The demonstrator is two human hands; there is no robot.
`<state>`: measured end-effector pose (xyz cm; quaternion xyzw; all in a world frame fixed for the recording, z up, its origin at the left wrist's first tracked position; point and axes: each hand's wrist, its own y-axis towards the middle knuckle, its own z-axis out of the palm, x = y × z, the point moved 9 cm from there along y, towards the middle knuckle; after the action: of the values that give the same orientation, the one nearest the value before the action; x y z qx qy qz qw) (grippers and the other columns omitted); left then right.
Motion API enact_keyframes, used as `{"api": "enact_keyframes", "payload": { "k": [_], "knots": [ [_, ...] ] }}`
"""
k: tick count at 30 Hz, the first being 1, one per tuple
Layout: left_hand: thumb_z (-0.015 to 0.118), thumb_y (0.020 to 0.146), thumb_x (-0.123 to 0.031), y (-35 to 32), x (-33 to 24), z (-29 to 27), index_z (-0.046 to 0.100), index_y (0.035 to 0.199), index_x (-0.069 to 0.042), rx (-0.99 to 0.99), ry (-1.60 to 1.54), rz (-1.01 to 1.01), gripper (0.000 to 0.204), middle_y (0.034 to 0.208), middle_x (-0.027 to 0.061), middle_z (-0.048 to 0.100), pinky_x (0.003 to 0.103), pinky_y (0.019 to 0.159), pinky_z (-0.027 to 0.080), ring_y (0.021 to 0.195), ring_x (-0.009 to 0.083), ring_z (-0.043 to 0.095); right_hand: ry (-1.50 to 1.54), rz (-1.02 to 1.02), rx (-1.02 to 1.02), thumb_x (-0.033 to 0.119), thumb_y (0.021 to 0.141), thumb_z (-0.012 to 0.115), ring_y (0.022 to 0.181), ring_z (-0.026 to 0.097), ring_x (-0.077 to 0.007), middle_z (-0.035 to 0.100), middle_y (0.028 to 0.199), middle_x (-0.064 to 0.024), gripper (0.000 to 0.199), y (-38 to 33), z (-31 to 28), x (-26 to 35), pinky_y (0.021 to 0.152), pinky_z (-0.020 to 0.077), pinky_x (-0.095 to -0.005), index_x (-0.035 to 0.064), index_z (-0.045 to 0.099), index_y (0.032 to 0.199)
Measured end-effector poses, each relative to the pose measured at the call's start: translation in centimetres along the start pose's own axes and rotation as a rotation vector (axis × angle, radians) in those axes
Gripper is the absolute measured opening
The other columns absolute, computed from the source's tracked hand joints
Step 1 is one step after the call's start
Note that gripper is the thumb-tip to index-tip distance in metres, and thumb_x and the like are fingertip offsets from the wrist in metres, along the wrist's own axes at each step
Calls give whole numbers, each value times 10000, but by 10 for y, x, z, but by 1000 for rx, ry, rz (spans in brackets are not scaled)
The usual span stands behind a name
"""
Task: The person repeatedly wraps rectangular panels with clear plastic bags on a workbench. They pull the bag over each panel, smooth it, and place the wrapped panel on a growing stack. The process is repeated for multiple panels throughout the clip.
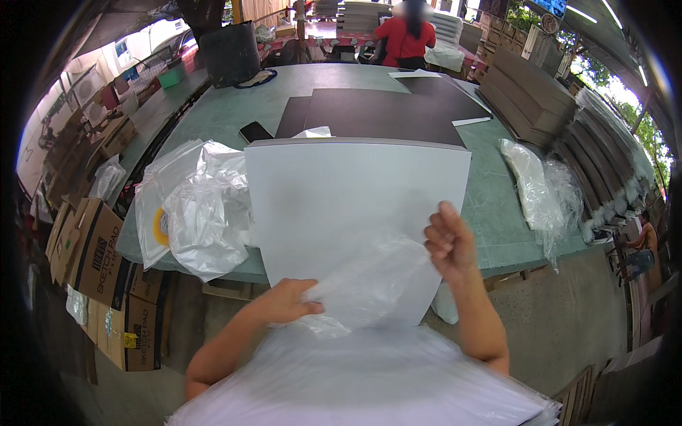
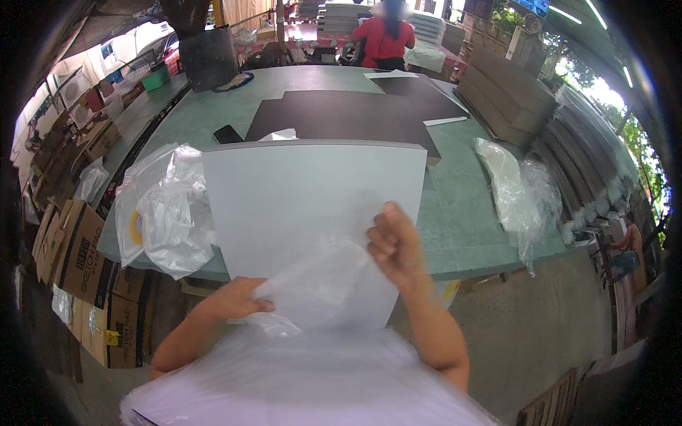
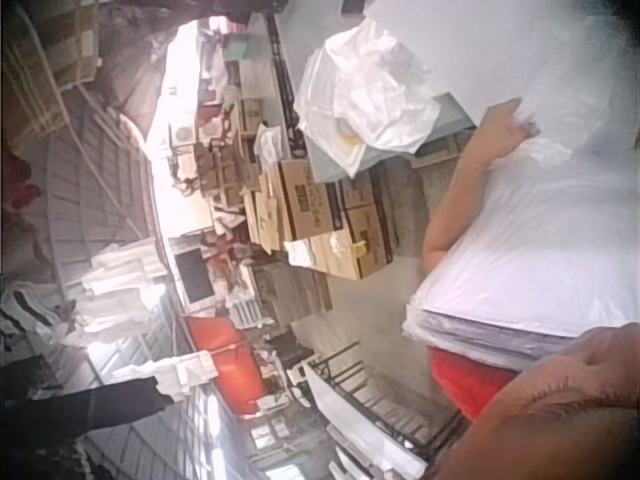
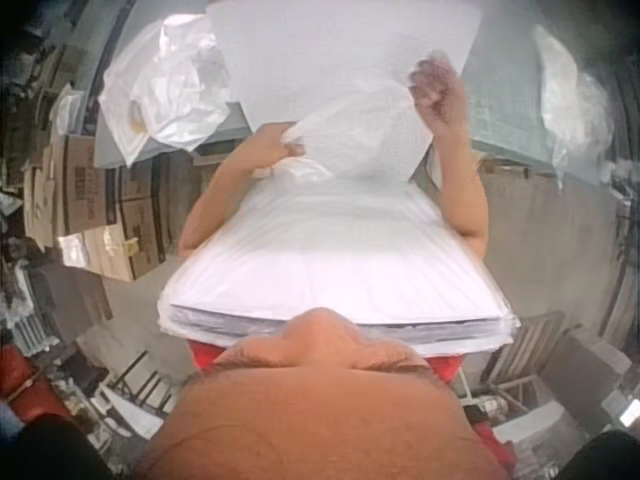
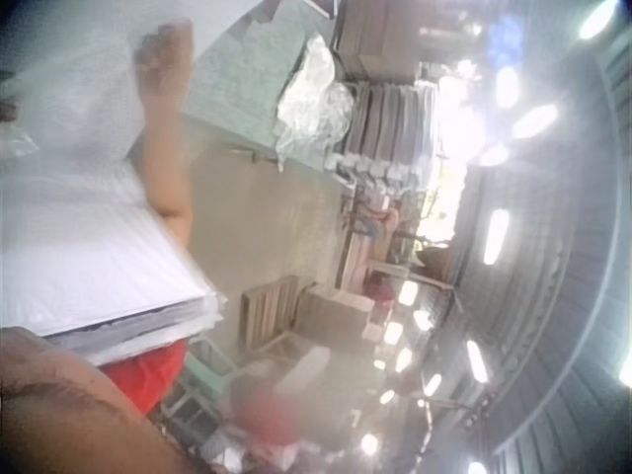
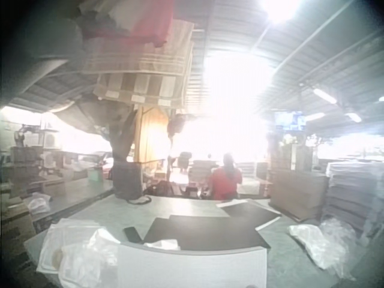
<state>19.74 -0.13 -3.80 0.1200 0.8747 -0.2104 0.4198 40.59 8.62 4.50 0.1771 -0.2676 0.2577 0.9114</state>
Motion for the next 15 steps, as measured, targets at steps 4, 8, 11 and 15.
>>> {"api": "enact_keyframes", "payload": {
  "k": [4,8,11,15],
  "knots": [
    [651,705,-343,-10,2,-2,566,931,0,154,-253,-134,419,812,69,580,264,693,401,766,140,519,-502,175,-147,325,757,584,835,509,-162,554,855,-62,388,-17,-28,-32,739,430,-293,30,506,997],
    [639,726,-321,-15,8,1,585,916,-19,127,-411,-272,362,813,27,576,223,684,386,772,92,500,-825,403,154,288,648,705,993,466,-202,548,1004,-95,570,-32,-6,-71,911,311,-337,4,484,1089],
    [642,727,-311,-22,59,7,587,913,-17,86,-461,-287,352,801,15,571,208,672,382,751,80,493,-757,546,152,223,603,738,907,500,-159,557,965,-83,494,-33,-28,-74,821,366,-283,-5,545,997],
    [646,726,-292,-25,61,9,595,886,-2,195,-471,-230,334,767,8,570,208,667,383,722,77,492,-770,544,220,202,630,718,705,518,-113,568,792,-40,327,-36,-24,-80,741,395,-251,7,573,849]
  ]
}}
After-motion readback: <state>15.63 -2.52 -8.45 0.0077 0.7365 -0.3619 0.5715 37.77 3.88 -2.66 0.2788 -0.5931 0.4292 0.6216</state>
